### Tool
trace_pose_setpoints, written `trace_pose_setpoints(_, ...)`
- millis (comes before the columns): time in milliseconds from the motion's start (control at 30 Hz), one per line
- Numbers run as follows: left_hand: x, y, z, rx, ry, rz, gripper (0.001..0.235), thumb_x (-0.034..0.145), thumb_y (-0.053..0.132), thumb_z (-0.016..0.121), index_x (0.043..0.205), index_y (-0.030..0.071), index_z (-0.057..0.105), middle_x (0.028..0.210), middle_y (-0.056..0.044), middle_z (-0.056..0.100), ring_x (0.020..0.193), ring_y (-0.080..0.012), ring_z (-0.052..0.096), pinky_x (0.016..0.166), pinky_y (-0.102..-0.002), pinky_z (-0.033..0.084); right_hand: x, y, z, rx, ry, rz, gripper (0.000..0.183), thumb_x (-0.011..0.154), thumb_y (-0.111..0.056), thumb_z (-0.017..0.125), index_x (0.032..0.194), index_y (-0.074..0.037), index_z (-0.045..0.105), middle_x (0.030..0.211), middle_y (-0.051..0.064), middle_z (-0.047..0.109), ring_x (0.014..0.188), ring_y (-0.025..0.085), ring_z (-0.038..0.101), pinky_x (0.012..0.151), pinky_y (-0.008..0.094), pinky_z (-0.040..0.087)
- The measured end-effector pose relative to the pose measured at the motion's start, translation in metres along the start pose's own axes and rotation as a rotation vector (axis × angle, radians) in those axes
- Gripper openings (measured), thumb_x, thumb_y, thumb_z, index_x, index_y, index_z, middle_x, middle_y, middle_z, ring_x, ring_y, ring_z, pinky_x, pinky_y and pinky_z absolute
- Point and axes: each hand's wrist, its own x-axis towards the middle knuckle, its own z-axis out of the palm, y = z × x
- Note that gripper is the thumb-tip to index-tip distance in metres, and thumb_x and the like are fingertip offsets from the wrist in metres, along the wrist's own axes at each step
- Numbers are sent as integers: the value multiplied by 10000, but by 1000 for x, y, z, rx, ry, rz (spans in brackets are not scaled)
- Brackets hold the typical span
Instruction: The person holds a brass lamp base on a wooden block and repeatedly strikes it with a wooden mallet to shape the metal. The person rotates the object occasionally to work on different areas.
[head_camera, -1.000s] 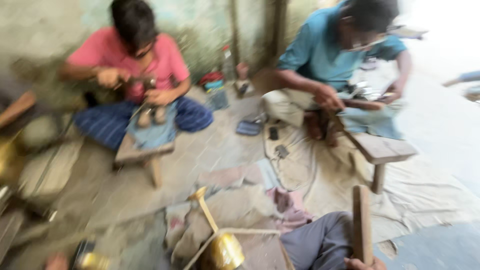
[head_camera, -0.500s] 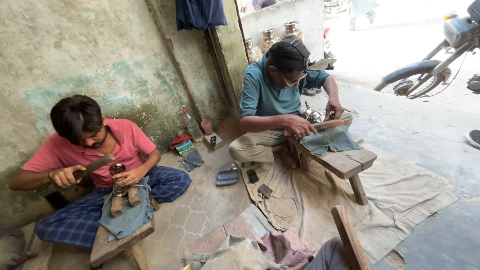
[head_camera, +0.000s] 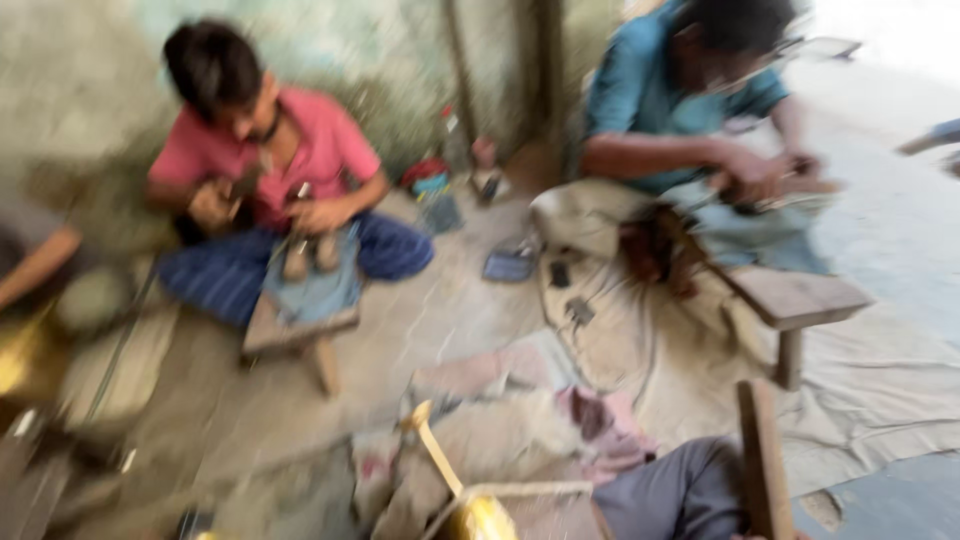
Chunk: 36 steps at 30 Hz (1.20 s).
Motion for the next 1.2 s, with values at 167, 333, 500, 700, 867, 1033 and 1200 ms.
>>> trace_pose_setpoints(167, -75, 20, -31, -129, 104, -114, 553, 912, 190, 605, 1421, 122, 397, 936, -207, 759, 780, -236, 767, 691, -366, 670, -21, 15, -11, -154, -61, -100, 547, 822, -168, 887, 1225, 58, 594, 822, 225, 701, 601, 308, 673, 527, 422, 552)
trace_pose_setpoints(333, -80, 59, -14, -182, -6, -78, 475, 939, 226, 609, 1380, 105, 480, 937, -183, 771, 821, -211, 786, 701, -337, 683, -61, -43, 9, -237, -95, -384, 578, 829, -185, 887, 1258, 50, 578, 823, 222, 695, 590, 308, 664, 509, 424, 545)
trace_pose_setpoints(500, -62, 86, 2, -307, -153, -46, 368, 977, 279, 604, 1248, 51, 501, 929, -130, 740, 843, -189, 769, 703, -314, 664, -107, -153, 17, -237, -416, -795, 833, 811, -249, 849, 1495, -8, 438, 906, 156, 695, 651, 241, 717, 545, 402, 609)
trace_pose_setpoints(700, -55, 114, 7, 86, -275, 65, 322, 971, 283, 639, 1210, 75, 578, 824, -82, 715, 699, -155, 738, 595, -292, 617, -183, -269, 50, -978, -327, -871, 591, 817, -120, 829, 1332, -5, 564, 865, 191, 698, 726, 305, 709, 669, 459, 597)
trace_pose_setpoints(867, -48, 120, 8, 287, -306, 237, 264, 991, 242, 664, 1170, 63, 588, 773, -79, 737, 663, -194, 740, 570, -343, 553, -256, -327, 76, -968, -395, -1377, 637, 734, -60, 715, 1357, -81, 585, 948, 141, 691, 870, 308, 690, 765, 436, 557)
trace_pose_setpoints(1033, -43, 110, 15, 254, -304, 88, 280, 933, 244, 649, 1191, 140, 611, 764, -64, 776, 633, -182, 791, 552, -330, 605, -293, -346, 102, -832, -645, -989, 626, 793, -60, 667, 1403, -160, 573, 984, 104, 667, 871, 280, 679, 746, 422, 608)
trace_pose_setpoints(1200, -38, 91, 13, 287, -329, 19, 383, 913, 323, 654, 1270, 186, 626, 766, -59, 794, 686, -149, 814, 575, -299, 653, -296, -361, 115, -1334, -606, -1590, 548, 753, -136, 715, 1286, -160, 593, 1046, 83, 687, 998, 305, 636, 868, 477, 523)
